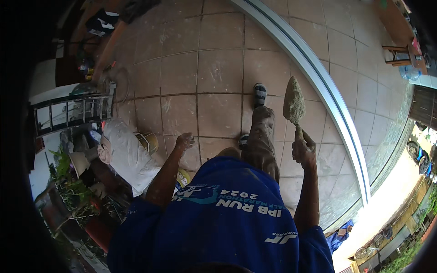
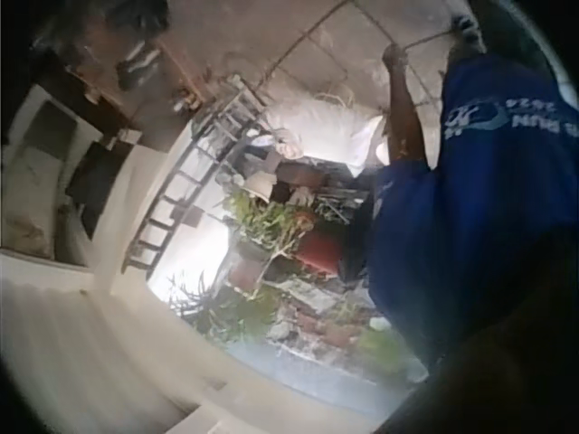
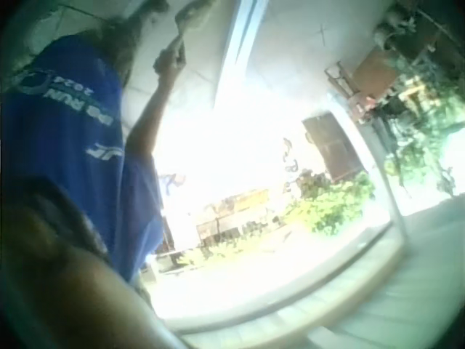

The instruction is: Applying mortar to the top of a brick wall and smoothing it with a trowel.

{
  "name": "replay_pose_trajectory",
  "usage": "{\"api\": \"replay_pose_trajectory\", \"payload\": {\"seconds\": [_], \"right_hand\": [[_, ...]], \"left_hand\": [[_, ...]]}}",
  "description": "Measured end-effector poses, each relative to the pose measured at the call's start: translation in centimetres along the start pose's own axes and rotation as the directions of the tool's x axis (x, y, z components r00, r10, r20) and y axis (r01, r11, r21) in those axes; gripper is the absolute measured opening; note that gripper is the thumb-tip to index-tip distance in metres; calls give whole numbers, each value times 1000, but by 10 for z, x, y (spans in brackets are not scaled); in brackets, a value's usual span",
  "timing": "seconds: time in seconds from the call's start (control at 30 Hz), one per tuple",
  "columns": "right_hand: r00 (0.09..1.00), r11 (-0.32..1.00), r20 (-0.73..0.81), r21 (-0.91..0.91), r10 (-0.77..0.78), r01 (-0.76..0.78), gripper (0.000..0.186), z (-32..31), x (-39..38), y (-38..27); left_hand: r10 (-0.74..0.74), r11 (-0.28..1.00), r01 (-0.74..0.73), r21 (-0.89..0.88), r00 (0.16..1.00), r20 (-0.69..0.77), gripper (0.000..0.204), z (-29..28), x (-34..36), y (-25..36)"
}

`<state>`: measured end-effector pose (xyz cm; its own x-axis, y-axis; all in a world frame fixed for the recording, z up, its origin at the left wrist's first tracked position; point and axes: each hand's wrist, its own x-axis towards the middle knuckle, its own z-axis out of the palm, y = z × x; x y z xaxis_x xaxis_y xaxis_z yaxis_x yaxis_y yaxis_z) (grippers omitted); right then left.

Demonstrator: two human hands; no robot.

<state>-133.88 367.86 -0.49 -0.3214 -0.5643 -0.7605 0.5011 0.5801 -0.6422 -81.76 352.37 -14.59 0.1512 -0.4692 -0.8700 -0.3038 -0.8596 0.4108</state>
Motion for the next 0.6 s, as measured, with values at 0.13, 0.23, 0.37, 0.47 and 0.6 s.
{"api": "replay_pose_trajectory", "payload": {"seconds": [0.13, 0.23, 0.37, 0.47, 0.6], "right_hand": [[977, 988, 211, -136, -41, 71, 44, 82, 95, -110], [944, 953, 328, -281, -18, 116, 45, 129, 167, -183], [909, 917, 416, -373, 34, 137, 46, 218, 248, -279], [877, 911, 474, -393, 84, 125, 47, 276, 315, -339], [835, 907, 525, -414, 165, 81, 48, 374, 378, -420]], "left_hand": [[134, 966, -129, -222, 991, 9, 36, -63, 1, -30], [51, 963, -70, -260, 996, -78, 35, -15, 0, -7], [-243, 939, 169, -299, 942, -231, 39, 25, -18, 58], [-299, 896, 201, -395, 932, -206, 38, 68, 7, 97], [310, 767, -176, 617, 944, -116, 34, 71, 61, 104]]}}
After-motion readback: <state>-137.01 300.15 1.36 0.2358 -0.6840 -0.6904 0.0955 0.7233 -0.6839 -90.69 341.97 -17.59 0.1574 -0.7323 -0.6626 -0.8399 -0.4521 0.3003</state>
